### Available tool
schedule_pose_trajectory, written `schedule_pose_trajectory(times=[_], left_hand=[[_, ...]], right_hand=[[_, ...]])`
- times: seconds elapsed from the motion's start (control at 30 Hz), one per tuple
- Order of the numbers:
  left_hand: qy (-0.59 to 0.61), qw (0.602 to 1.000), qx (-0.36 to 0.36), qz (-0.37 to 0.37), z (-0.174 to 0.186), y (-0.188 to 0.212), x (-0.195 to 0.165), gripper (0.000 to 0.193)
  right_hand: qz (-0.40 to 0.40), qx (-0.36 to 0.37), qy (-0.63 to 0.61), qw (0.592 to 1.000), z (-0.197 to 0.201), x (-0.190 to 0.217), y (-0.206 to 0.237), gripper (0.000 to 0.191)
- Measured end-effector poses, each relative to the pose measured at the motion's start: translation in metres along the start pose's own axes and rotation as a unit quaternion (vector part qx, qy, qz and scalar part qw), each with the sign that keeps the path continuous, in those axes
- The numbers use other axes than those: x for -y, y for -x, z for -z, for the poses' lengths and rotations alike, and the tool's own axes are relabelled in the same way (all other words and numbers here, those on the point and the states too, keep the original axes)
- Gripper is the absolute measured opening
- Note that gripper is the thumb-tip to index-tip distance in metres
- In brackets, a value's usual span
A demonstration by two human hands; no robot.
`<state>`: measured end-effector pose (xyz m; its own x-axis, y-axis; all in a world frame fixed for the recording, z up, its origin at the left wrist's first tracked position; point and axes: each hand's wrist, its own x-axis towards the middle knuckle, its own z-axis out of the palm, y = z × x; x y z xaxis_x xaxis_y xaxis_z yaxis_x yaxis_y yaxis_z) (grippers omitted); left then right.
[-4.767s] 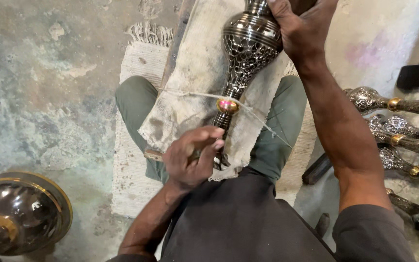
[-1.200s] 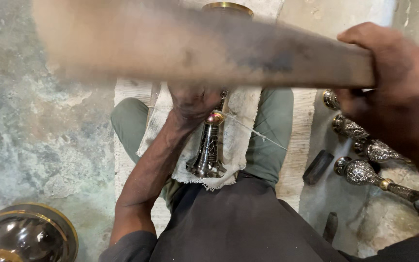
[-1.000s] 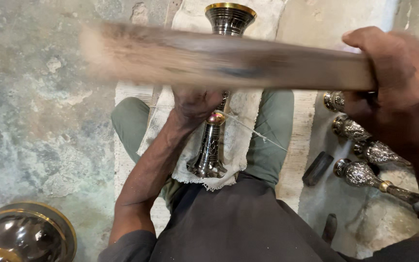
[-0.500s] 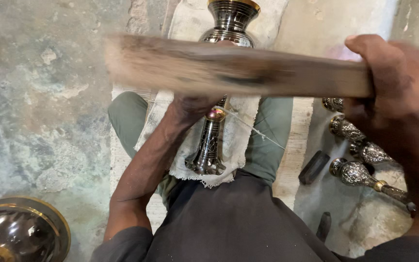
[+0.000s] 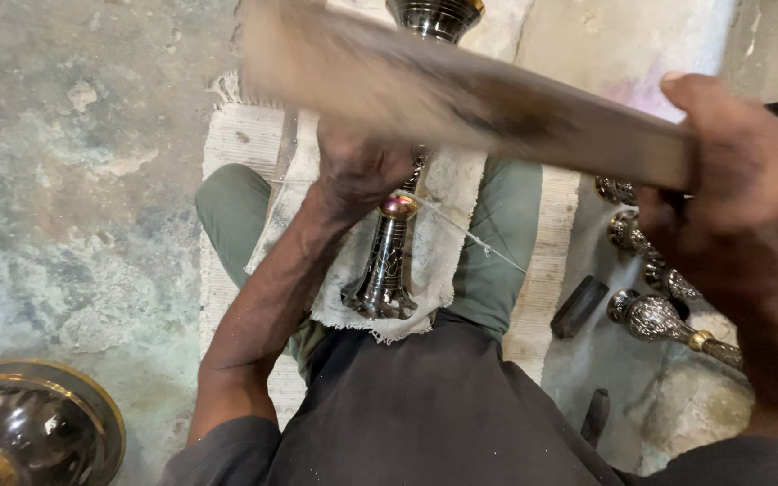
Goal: The person sits on the floor with an ornate metal vase held on a cloth on their lap and engraves decorative patterns into its surface. They hold a small chisel against the vase with one hand and strike it repeatedly with a wooden mallet in the other, repositioning the chisel to work across the patterned body, with several finished engraved vases beside them.
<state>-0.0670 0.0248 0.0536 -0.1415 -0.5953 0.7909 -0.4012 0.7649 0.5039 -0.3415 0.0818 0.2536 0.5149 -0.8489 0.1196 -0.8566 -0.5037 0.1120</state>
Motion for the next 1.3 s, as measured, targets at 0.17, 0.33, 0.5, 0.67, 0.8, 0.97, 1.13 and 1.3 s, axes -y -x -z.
schedule_pose_trajectory(times=[0.17,0.33,0.5,0.67,0.8,0.97,1.13,1.3], left_hand=[[0.065,0.995,-0.004,0.077,0.005,-0.010,-0.012,0.022],[0.106,0.990,-0.011,0.093,0.007,-0.013,-0.023,0.021],[0.024,0.996,0.003,0.087,0.001,-0.010,-0.020,0.024],[0.000,0.995,0.007,0.097,-0.003,0.006,-0.014,0.015],[0.011,0.998,-0.011,0.055,-0.012,0.017,-0.002,0.031],[0.010,0.999,-0.022,0.042,-0.018,0.024,0.004,0.034],[-0.013,0.998,0.000,0.069,-0.009,0.016,-0.005,0.031],[-0.011,0.999,-0.002,0.043,-0.002,-0.002,-0.017,0.024]], right_hand=[[0.007,-0.007,-0.018,1.000,-0.009,-0.009,-0.001,0.047],[0.001,0.021,-0.215,0.976,-0.008,-0.016,0.006,0.063],[0.059,-0.049,-0.103,0.992,-0.006,-0.008,0.014,0.065],[0.096,-0.089,-0.128,0.983,-0.010,-0.008,0.015,0.068],[0.075,-0.036,-0.068,0.994,0.002,-0.001,0.014,0.068],[0.125,-0.124,-0.281,0.944,0.002,0.001,-0.012,0.057],[0.036,-0.051,-0.097,0.993,0.016,0.011,0.016,0.056],[0.039,-0.098,-0.049,0.993,-0.021,-0.007,0.047,0.048]])
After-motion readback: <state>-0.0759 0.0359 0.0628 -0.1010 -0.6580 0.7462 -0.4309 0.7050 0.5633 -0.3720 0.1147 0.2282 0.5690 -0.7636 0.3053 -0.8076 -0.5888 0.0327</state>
